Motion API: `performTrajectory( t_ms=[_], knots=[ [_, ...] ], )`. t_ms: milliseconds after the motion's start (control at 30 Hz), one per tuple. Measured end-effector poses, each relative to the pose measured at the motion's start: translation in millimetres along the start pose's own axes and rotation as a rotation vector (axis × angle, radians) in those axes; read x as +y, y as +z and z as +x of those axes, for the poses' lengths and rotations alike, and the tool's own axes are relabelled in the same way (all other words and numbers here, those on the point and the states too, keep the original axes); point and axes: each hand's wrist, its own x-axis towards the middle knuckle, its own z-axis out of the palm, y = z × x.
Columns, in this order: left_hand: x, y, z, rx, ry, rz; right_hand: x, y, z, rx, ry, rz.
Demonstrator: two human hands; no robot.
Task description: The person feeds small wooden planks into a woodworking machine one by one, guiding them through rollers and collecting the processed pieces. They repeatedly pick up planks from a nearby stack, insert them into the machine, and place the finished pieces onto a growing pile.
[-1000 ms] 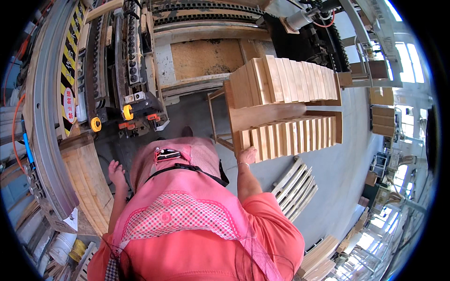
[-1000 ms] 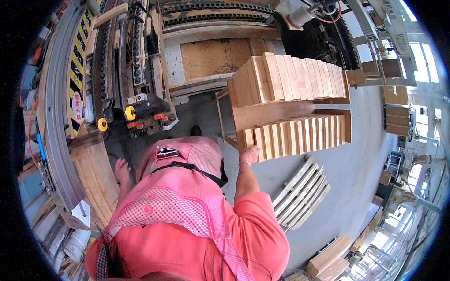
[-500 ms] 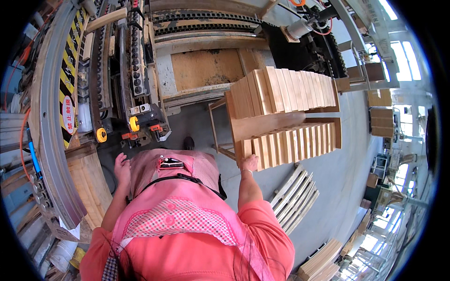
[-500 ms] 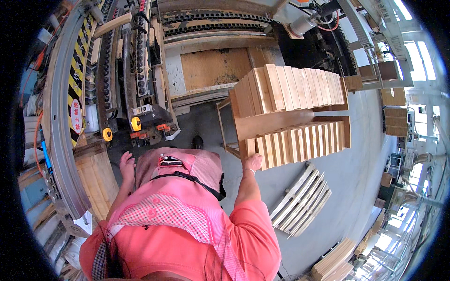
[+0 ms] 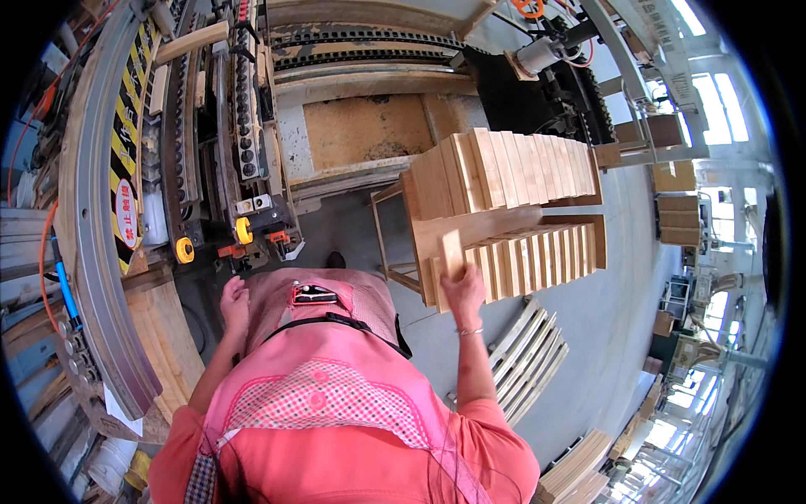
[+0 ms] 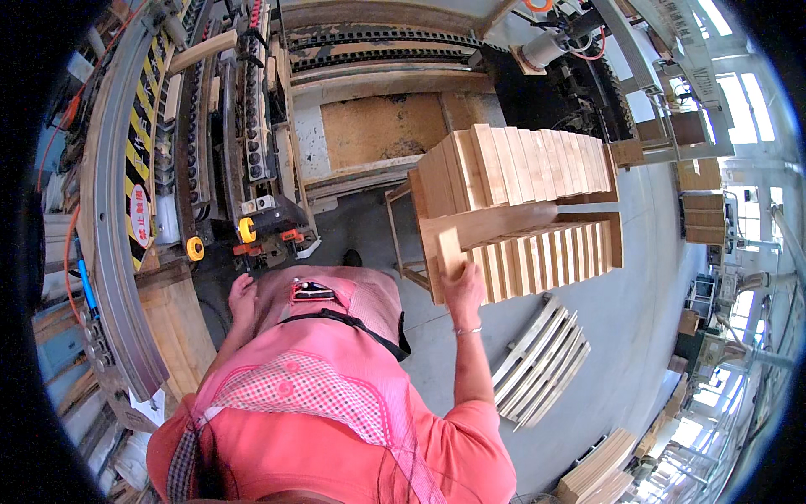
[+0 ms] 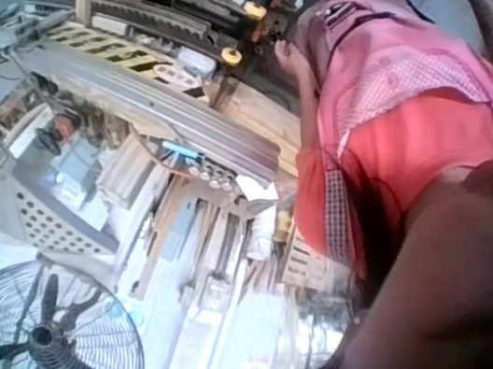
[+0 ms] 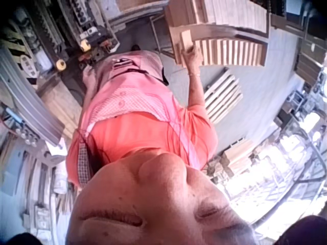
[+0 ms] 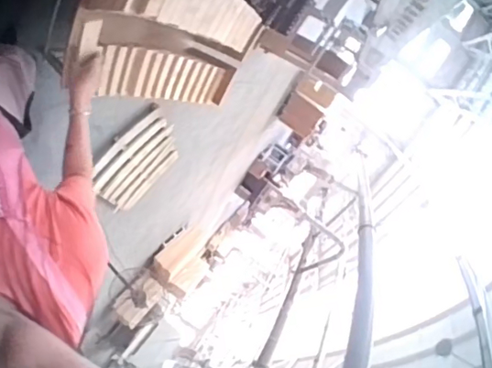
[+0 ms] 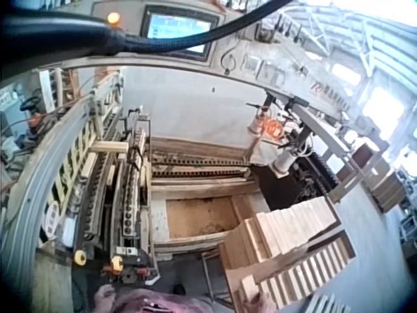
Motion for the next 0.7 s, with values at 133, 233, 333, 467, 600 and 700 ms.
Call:
performTrajectory(
  t_ms=[133, 233, 333, 467, 600, 700],
  knots=[
    [37.2, 32.9, -2.4, -0.163, 0.084, -0.039, -46.4, -43.3, 85.8, 0.096, -0.163, -0.022],
    [85.6, 75.8, -5.2, -0.333, 0.175, -0.054, -62.8, -43.7, 141.9, 0.028, -0.123, -0.12],
    [128.4, 138.5, -4.5, -0.557, 0.289, -0.137, -67.4, -33.0, 184.8, -0.002, -0.098, -0.152],
    [180.3, 243.6, -5.0, -0.946, 0.203, -0.167, -61.0, -18.4, 201.9, 0.069, -0.081, -0.142],
    [215.1, 346.2, -14.9, -1.003, 0.073, -0.125, -64.5, -35.8, 186.5, 0.248, -0.132, -0.025],
    [232.2, 402.3, -15.0, -0.94, 0.092, 0.038, -34.5, -42.3, 165.8, 0.335, -0.103, 0.218]
  ],
)
